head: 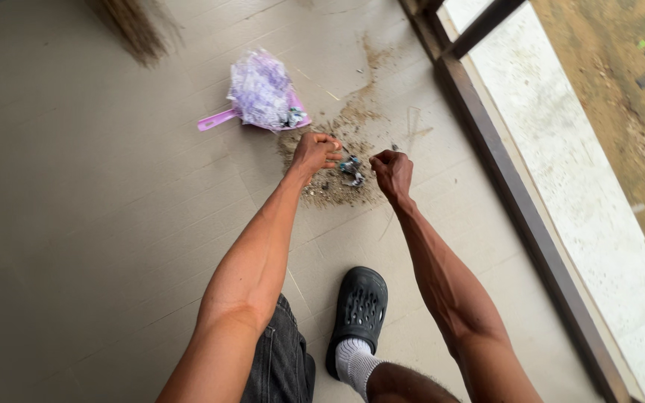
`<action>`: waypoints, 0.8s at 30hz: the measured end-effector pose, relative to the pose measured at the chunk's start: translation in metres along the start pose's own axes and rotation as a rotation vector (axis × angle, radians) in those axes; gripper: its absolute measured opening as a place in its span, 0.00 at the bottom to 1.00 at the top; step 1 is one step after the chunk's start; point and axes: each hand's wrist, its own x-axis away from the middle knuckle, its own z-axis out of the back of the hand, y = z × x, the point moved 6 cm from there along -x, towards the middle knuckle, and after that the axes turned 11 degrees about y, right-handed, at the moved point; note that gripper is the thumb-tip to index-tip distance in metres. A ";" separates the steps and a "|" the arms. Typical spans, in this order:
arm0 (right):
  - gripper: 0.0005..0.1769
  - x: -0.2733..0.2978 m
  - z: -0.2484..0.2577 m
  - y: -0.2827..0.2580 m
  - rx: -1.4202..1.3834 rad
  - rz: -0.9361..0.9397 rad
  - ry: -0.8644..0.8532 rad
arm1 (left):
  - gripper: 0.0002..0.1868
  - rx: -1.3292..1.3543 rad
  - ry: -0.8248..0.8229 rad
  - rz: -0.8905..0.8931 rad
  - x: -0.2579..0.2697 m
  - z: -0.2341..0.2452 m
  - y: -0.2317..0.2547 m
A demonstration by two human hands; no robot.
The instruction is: The person picks up shredded paper and small debris from the floor by hand and places it into a purple dustpan.
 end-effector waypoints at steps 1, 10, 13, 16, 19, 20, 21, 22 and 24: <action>0.10 0.002 0.007 0.003 0.000 -0.009 0.012 | 0.12 -0.083 0.017 -0.018 0.001 -0.002 -0.001; 0.12 0.035 0.003 0.031 -0.111 -0.083 -0.169 | 0.15 -0.324 -0.026 0.002 0.011 -0.038 -0.015; 0.12 0.038 -0.011 0.020 -0.001 -0.085 -0.181 | 0.17 -0.338 -0.072 0.013 0.012 -0.034 -0.008; 0.13 0.038 -0.013 0.003 0.097 -0.039 -0.039 | 0.16 -0.356 -0.087 -0.013 0.012 -0.030 -0.005; 0.19 0.041 -0.021 0.003 0.171 -0.129 -0.072 | 0.16 -0.316 -0.105 -0.011 0.009 -0.027 -0.002; 0.15 0.040 -0.023 0.006 0.100 -0.182 -0.085 | 0.16 -0.317 -0.098 -0.013 0.007 -0.025 0.001; 0.11 0.037 -0.026 0.009 0.029 -0.235 -0.099 | 0.17 -0.332 -0.085 -0.025 0.006 -0.023 0.003; 0.11 0.035 -0.024 0.012 0.030 -0.234 -0.104 | 0.17 -0.344 -0.076 -0.030 0.007 -0.021 0.001; 0.09 0.030 -0.024 0.016 -0.189 -0.247 -0.162 | 0.17 -0.339 -0.073 -0.026 0.004 -0.017 -0.002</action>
